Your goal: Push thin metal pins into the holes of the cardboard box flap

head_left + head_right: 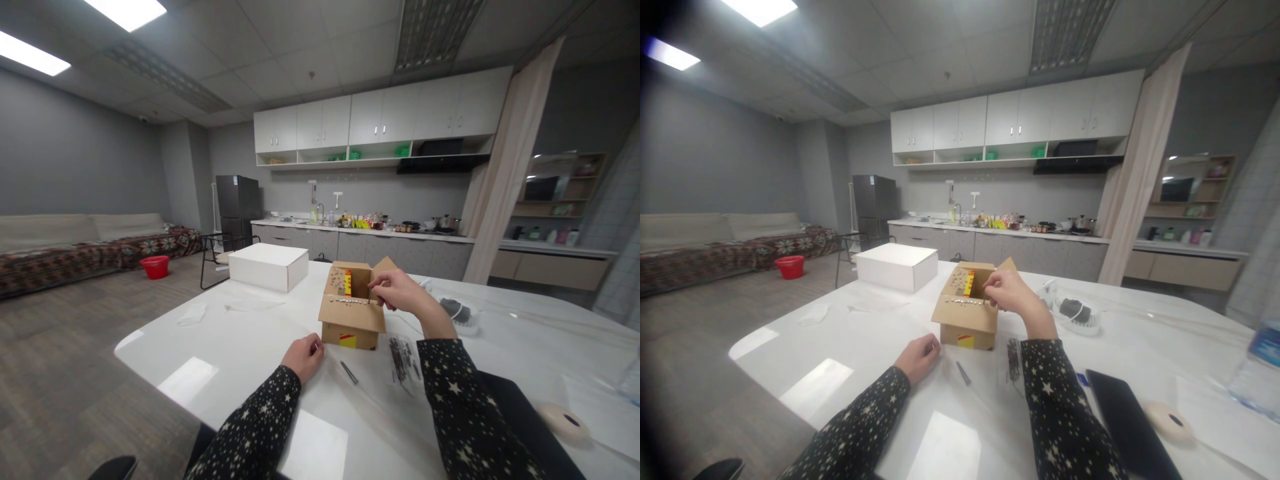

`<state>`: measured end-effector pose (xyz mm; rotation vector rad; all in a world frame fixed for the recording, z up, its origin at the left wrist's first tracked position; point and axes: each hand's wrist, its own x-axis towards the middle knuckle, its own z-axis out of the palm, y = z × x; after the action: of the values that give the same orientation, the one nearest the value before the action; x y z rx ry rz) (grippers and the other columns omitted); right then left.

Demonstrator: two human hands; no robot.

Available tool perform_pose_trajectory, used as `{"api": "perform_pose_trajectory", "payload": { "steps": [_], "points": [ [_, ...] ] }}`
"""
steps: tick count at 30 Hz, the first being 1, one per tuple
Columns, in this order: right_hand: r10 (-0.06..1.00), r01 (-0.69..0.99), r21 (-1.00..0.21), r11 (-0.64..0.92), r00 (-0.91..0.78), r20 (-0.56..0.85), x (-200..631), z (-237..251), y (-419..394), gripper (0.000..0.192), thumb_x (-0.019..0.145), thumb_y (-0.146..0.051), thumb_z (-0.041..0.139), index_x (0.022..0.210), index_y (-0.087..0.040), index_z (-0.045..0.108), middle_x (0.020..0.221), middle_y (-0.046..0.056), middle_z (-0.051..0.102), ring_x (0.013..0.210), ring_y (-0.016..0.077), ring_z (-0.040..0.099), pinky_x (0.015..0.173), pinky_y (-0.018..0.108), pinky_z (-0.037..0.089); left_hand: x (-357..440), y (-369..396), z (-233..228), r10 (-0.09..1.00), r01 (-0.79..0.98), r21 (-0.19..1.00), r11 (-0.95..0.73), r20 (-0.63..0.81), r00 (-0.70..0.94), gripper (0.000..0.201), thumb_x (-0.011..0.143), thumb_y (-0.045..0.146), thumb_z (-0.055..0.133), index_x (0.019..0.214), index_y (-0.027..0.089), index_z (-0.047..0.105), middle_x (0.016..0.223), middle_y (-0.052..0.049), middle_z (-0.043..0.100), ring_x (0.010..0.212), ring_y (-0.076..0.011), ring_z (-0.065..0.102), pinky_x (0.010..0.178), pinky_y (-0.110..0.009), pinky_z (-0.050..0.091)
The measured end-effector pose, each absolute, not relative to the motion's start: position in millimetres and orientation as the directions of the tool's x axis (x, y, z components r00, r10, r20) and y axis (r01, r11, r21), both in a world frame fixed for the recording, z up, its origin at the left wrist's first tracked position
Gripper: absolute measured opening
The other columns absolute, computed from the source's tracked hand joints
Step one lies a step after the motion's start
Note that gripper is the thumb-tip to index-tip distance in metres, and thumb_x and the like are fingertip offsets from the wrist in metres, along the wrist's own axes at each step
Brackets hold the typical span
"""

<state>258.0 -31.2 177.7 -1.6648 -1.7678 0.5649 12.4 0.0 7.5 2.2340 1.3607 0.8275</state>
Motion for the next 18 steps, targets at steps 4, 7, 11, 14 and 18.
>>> {"api": "perform_pose_trajectory", "payload": {
  "steps": [4,7,11,14,18],
  "points": [
    [0.989,0.708,-0.699,0.099,0.009,0.148,258.0,177.8,-31.8,0.026,0.076,-0.015,0.053,0.098,-0.011,0.065,0.061,0.004,0.065,0.044,0.0082,0.051,0.041,0.018,0.037,13.1,-0.5,8.5,0.892,0.655,0.607,-0.451,0.282,0.353,0.013,0.079,0.017,0.049,0.077,0.018,0.062,0.06,0.003,0.053,0.06,-0.0115,0.047,0.061,-0.022,0.032],
    [0.989,0.704,-0.704,0.093,0.014,0.144,257.1,178.7,-33.3,0.028,0.077,-0.014,0.051,0.102,-0.011,0.065,0.062,0.004,0.066,0.043,0.0087,0.05,0.04,0.018,0.036,13.5,0.7,7.0,0.89,0.651,0.608,-0.454,0.285,0.355,0.012,0.079,0.016,0.049,0.077,0.018,0.061,0.06,0.003,0.054,0.06,-0.0114,0.047,0.061,-0.022,0.033],
    [0.991,0.706,-0.702,0.089,0.011,0.137,255.5,180.7,-35.5,0.027,0.076,-0.013,0.051,0.098,-0.009,0.065,0.06,0.004,0.065,0.042,0.0083,0.049,0.039,0.018,0.036,12.8,2.1,4.1,0.889,0.652,0.606,-0.457,0.287,0.356,0.012,0.079,0.017,0.05,0.077,0.018,0.061,0.061,0.002,0.055,0.06,-0.0114,0.047,0.061,-0.022,0.033],
    [0.991,0.709,-0.699,0.087,0.012,0.136,254.8,181.8,-36.6,0.025,0.075,-0.013,0.051,0.096,-0.009,0.065,0.059,0.004,0.065,0.042,0.0084,0.049,0.039,0.018,0.035,12.3,1.6,4.2,0.89,0.655,0.604,-0.455,0.288,0.354,0.012,0.079,0.017,0.05,0.077,0.018,0.061,0.061,0.002,0.055,0.06,-0.0116,0.048,0.061,-0.022,0.033],
    [0.99,0.709,-0.699,0.092,0.013,0.143,255.0,182.8,-37.6,0.027,0.075,-0.012,0.05,0.097,-0.01,0.065,0.059,0.004,0.065,0.042,0.0088,0.049,0.038,0.018,0.036,12.4,-0.3,6.9,0.893,0.66,0.602,-0.449,0.283,0.35,0.013,0.08,0.018,0.049,0.077,0.018,0.062,0.061,0.002,0.055,0.06,-0.0118,0.048,0.061,-0.022,0.033]
  ]
}}
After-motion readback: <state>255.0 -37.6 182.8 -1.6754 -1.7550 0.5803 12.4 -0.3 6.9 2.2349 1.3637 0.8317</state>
